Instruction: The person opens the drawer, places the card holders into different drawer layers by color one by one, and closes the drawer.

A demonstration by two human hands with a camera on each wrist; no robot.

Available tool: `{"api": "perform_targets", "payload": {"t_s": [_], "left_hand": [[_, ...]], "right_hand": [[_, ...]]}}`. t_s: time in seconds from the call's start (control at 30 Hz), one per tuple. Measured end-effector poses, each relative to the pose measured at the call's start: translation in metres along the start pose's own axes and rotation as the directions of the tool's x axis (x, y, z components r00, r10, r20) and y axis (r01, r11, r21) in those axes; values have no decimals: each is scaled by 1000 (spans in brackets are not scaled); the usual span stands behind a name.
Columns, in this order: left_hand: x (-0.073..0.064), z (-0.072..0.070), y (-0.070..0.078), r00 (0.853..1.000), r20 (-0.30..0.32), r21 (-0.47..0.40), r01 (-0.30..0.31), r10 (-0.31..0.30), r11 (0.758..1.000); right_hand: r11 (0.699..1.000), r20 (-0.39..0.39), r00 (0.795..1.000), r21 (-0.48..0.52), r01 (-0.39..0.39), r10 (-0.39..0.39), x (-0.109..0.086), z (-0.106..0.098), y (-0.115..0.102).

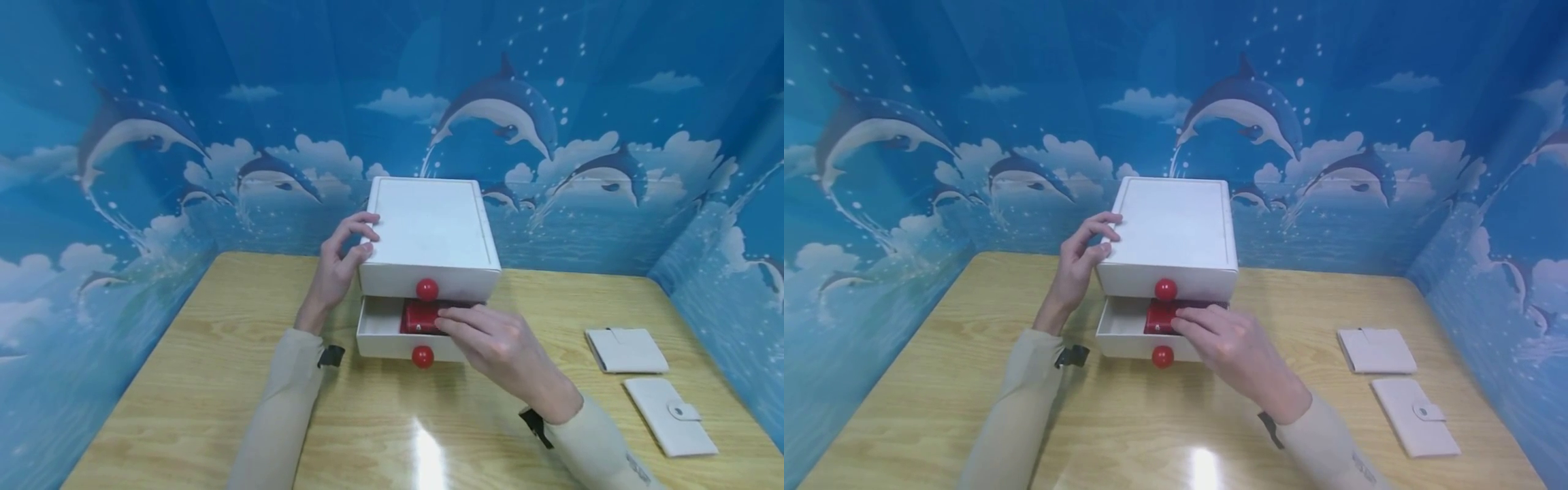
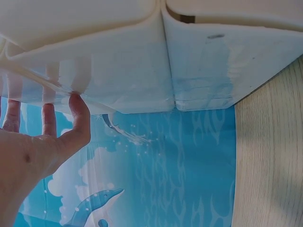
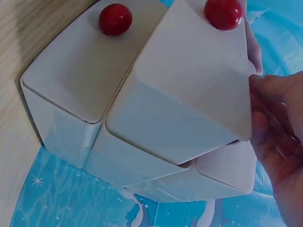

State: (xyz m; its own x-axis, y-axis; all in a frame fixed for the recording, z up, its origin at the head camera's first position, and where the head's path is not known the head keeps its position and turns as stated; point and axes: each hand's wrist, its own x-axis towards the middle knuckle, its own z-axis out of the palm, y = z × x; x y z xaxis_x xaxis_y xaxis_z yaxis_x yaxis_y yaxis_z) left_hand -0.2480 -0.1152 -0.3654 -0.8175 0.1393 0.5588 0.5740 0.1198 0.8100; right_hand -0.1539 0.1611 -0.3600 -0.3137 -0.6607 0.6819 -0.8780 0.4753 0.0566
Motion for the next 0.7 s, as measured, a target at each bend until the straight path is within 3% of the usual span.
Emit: {"api": "perform_targets", "payload": {"t_s": [0.23, 0.43, 0.7], "left_hand": [[0, 0, 1, 1000, 2, 7, 16, -16, 1000], [0, 0, 2, 1000, -6, 10, 17, -17, 1000], [0, 0, 2, 1000, 2, 3, 17, -17, 1000]], "right_hand": [[1000, -9, 1000, 27, 7, -7, -1, 1, -2], [997, -85, 995, 40, 64, -60, -1, 3, -4], [976, -235, 948, -20, 217, -216, -2, 9, -10]]}}
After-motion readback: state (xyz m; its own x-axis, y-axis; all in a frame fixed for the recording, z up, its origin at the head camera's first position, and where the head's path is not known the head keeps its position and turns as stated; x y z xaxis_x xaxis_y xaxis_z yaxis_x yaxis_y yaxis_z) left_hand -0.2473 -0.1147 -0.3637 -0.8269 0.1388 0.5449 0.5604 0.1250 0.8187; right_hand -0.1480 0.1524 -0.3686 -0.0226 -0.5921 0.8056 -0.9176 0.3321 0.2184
